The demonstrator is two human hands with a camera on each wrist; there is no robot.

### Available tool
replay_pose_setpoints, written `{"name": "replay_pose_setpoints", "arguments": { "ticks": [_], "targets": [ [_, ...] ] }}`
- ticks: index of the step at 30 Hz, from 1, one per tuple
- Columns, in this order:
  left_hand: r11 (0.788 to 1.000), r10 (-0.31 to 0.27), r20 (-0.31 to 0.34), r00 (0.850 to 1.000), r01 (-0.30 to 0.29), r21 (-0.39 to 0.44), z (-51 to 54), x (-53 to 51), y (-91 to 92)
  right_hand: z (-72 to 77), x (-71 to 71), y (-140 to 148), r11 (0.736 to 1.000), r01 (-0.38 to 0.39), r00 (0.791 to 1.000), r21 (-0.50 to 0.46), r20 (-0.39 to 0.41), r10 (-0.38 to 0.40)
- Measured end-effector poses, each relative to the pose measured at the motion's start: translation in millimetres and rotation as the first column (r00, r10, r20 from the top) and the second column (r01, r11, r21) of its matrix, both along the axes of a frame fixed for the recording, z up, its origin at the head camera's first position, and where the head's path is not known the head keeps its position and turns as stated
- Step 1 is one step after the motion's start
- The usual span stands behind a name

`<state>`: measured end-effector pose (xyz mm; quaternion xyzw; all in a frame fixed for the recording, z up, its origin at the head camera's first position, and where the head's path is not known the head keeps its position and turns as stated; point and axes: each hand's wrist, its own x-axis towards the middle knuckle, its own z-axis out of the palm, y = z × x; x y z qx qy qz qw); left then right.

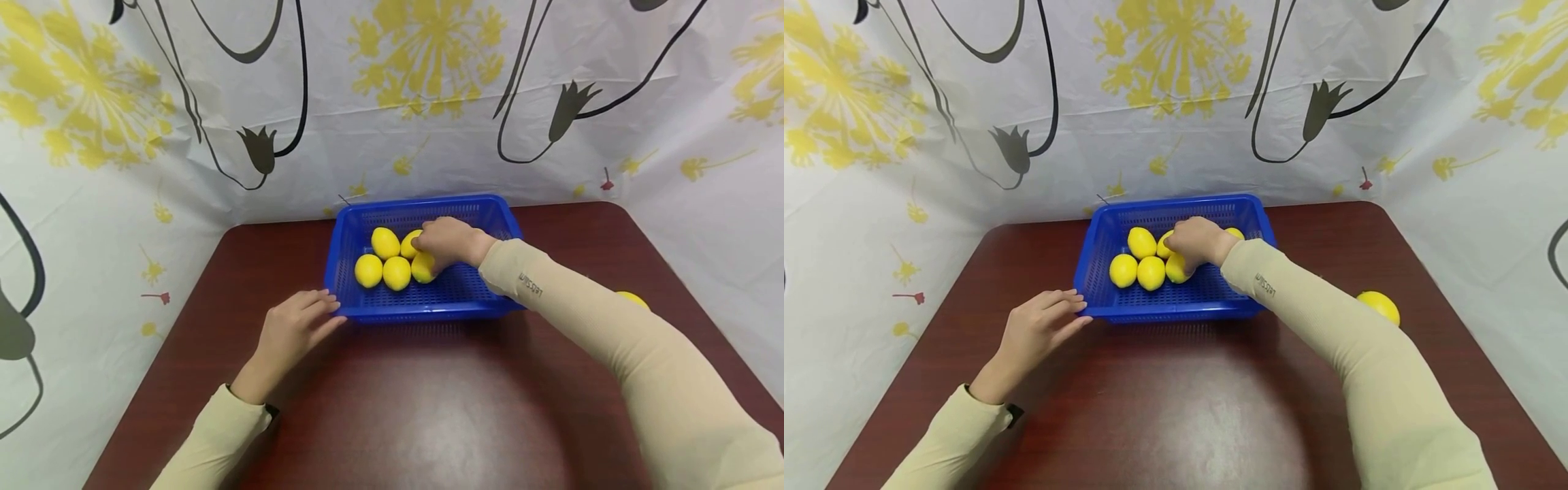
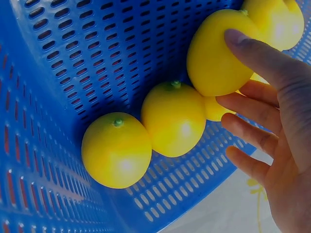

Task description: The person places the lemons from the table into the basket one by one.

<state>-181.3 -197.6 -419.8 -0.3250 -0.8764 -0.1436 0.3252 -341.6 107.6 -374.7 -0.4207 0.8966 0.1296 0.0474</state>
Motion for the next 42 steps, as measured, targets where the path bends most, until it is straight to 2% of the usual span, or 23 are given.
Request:
{"name": "replay_pose_setpoints", "arguments": {
  "ticks": [15, 26, 35, 42],
  "targets": [
    [1.000, -0.003, 0.023, 1.000, 0.003, -0.008, 0.0, -0.8, -1.5, 3.5, 4.1, 2, 1.000, 0.010, 1.000, -0.011, 0.016, -0.010],
    [1.000, -0.008, -0.007, 1.000, 0.008, -0.003, 0.2, -1.1, -1.3, 13.2, 4.5, 10, 0.998, 0.046, 0.998, -0.037, 0.037, -0.045],
    [1.000, 0.000, -0.017, 1.000, 0.000, -0.007, 0.0, -2.0, -0.7, 37.7, 11.5, 19, 0.995, 0.070, 0.997, -0.074, 0.047, -0.067],
    [1.000, 0.010, -0.004, 1.000, -0.010, -0.024, 0.4, -2.0, -1.0, 64.5, 18.0, 29, 0.993, 0.048, 0.999, -0.106, -0.003, -0.049]
  ]
}}
